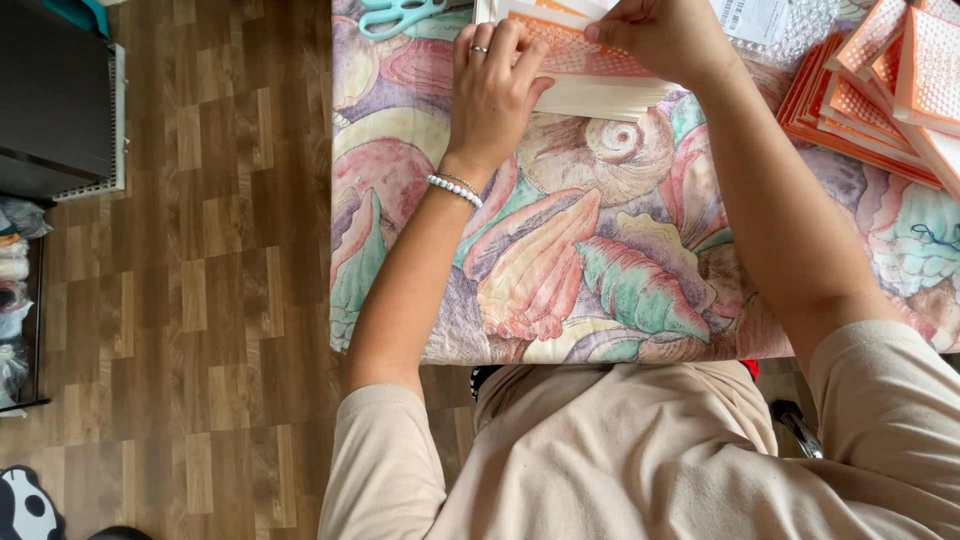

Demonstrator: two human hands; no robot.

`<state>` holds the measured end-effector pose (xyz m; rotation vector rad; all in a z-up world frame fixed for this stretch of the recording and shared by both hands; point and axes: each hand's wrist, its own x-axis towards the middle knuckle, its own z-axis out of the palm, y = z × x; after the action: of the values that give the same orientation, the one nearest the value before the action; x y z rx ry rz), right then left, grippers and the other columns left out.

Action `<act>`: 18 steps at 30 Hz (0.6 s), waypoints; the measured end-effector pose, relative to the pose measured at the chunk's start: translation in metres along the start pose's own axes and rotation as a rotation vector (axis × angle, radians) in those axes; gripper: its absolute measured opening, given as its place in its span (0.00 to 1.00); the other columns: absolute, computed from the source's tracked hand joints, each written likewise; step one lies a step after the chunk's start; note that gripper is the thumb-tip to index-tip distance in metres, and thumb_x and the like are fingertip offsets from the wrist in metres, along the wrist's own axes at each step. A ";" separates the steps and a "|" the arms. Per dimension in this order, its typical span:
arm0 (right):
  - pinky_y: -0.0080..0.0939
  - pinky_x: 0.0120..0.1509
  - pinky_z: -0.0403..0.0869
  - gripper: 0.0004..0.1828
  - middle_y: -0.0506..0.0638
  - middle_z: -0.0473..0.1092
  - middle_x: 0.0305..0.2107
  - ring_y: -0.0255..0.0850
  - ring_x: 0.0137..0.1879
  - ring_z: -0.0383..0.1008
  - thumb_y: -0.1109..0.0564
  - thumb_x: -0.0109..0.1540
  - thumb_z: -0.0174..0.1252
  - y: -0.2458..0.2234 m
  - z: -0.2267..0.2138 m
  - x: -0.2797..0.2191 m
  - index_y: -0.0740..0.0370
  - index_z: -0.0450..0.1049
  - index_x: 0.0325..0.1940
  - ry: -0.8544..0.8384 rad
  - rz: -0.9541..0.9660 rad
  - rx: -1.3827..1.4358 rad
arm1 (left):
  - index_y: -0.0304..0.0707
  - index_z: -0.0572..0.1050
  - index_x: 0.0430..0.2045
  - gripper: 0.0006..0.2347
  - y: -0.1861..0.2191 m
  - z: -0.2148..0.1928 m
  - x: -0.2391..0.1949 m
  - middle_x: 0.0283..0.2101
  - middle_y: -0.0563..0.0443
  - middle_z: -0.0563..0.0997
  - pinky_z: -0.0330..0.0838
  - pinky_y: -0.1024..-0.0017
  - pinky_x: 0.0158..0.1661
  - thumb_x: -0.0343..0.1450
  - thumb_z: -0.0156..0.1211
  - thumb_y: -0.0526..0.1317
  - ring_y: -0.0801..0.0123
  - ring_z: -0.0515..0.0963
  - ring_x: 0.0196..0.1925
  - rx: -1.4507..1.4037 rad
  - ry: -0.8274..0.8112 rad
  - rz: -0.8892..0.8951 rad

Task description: Folding flat paper bags into their final shape and stacking them.

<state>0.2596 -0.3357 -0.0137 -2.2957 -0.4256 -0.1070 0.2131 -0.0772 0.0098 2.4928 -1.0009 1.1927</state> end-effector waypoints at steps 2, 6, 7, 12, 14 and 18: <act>0.35 0.36 0.60 0.07 0.35 0.76 0.34 0.25 0.35 0.64 0.48 0.74 0.65 -0.003 0.000 -0.001 0.50 0.83 0.46 0.022 0.073 0.049 | 0.37 0.84 0.31 0.07 -0.002 0.009 -0.002 0.41 0.50 0.76 0.66 0.61 0.52 0.66 0.76 0.39 0.58 0.71 0.48 -0.007 -0.037 0.080; 0.44 0.36 0.56 0.21 0.41 0.61 0.27 0.37 0.33 0.58 0.47 0.79 0.71 0.012 0.001 0.002 0.54 0.72 0.36 0.131 -0.032 -0.157 | 0.36 0.81 0.28 0.06 -0.001 0.016 -0.004 0.35 0.51 0.79 0.67 0.62 0.50 0.69 0.59 0.26 0.60 0.75 0.43 -0.013 -0.076 0.151; 0.43 0.39 0.63 0.13 0.44 0.70 0.34 0.39 0.39 0.66 0.52 0.77 0.71 0.011 0.001 0.001 0.57 0.78 0.41 0.138 -0.160 -0.155 | 0.37 0.81 0.25 0.06 -0.002 0.023 -0.005 0.32 0.52 0.80 0.68 0.61 0.46 0.71 0.58 0.28 0.60 0.76 0.39 -0.070 -0.112 0.037; 0.38 0.44 0.68 0.02 0.44 0.80 0.39 0.37 0.43 0.75 0.59 0.72 0.70 -0.001 0.000 -0.003 0.59 0.85 0.48 0.094 -0.275 -0.126 | 0.41 0.82 0.19 0.09 -0.016 0.038 0.010 0.21 0.54 0.80 0.72 0.64 0.31 0.61 0.79 0.43 0.67 0.78 0.25 -0.177 -0.220 -0.207; 0.37 0.40 0.68 0.02 0.44 0.79 0.37 0.33 0.41 0.73 0.59 0.72 0.69 -0.011 -0.002 -0.005 0.58 0.85 0.47 0.001 -0.219 -0.079 | 0.48 0.61 0.07 0.25 -0.022 0.040 0.017 0.13 0.60 0.69 0.65 0.65 0.21 0.58 0.83 0.42 0.71 0.72 0.19 -0.170 -0.354 -0.310; 0.42 0.37 0.60 0.19 0.41 0.74 0.28 0.37 0.35 0.65 0.39 0.63 0.77 -0.031 -0.008 -0.011 0.55 0.84 0.42 -0.089 -0.127 -0.193 | 0.47 0.67 0.07 0.19 -0.023 0.036 0.027 0.14 0.60 0.73 0.66 0.62 0.21 0.56 0.81 0.41 0.66 0.75 0.19 -0.201 -0.413 -0.364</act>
<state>0.2393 -0.3249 0.0112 -2.4681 -0.6316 -0.1136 0.2620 -0.0895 0.0089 2.6532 -0.6580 0.4602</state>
